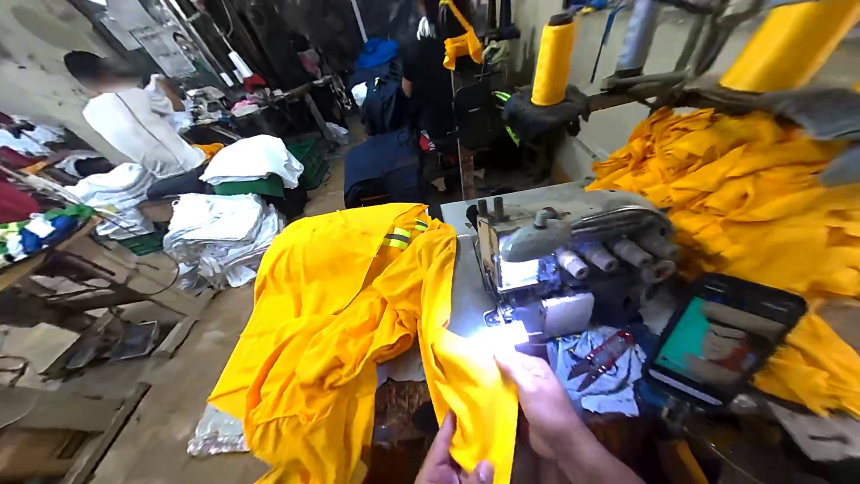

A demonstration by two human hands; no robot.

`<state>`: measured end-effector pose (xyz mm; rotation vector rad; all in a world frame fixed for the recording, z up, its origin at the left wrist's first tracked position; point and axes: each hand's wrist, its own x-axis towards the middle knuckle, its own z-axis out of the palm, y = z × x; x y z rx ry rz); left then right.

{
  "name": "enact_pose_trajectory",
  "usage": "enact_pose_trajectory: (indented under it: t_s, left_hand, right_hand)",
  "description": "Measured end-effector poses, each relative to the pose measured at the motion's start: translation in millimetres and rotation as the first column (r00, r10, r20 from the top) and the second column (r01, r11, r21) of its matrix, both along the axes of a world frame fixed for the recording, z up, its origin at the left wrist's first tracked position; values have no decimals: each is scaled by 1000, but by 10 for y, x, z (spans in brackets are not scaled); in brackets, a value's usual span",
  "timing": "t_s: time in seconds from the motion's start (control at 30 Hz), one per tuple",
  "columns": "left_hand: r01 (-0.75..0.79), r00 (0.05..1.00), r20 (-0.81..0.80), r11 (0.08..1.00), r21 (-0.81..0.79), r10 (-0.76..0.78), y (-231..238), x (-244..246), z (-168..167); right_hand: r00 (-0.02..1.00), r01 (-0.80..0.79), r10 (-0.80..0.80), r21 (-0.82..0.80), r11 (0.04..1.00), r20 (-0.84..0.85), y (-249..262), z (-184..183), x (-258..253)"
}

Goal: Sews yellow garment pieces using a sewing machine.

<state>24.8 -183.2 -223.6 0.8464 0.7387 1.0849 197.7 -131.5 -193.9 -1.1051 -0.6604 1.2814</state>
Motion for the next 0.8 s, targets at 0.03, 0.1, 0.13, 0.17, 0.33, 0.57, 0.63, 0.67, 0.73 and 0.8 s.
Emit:
enact_pose_trajectory:
  t_s: [0.03,0.1,0.13,0.17,0.33,0.57,0.63,0.67,0.73,0.8]
  left_hand:
    - [43,996,-76,999,22,-41,8,-55,-9]
    - [109,953,-294,985,134,-66,123,-151,81]
    - [114,913,-409,964,241,-6,220,-166,187]
    - [107,858,-504,926,361,98,352,-156,320]
    - [177,469,-741,771,612,481,1431,56,533]
    - [159,376,-585,572,804,718,1361,-515,1033]
    - [234,254,-693,652,721,675,1706,-607,851]
    - [285,209,-777,723,629,594,1824,-688,740]
    - [364,218,-765,677,640,606,1778,-744,622]
    - [438,414,-667,506,743,620,1547,-665,544]
  right_hand:
    - [996,87,-87,4,996,-6,-40,-75,59]
    - [979,200,-199,-20,980,43,-116,-241,224]
    - [973,214,-211,-34,976,91,-155,-309,283]
    - [970,208,-199,-48,977,138,-201,-357,311]
    - [936,109,-92,-31,994,338,-281,-402,191]
    - [933,-70,28,102,992,360,-224,-147,-308]
    - [960,-140,130,22,990,247,-1,-242,-480]
    - [965,-160,154,8,987,210,66,-295,-551]
    - [957,-172,162,23,985,239,145,-340,-589]
    - [918,-186,140,93,978,370,157,-358,-558]
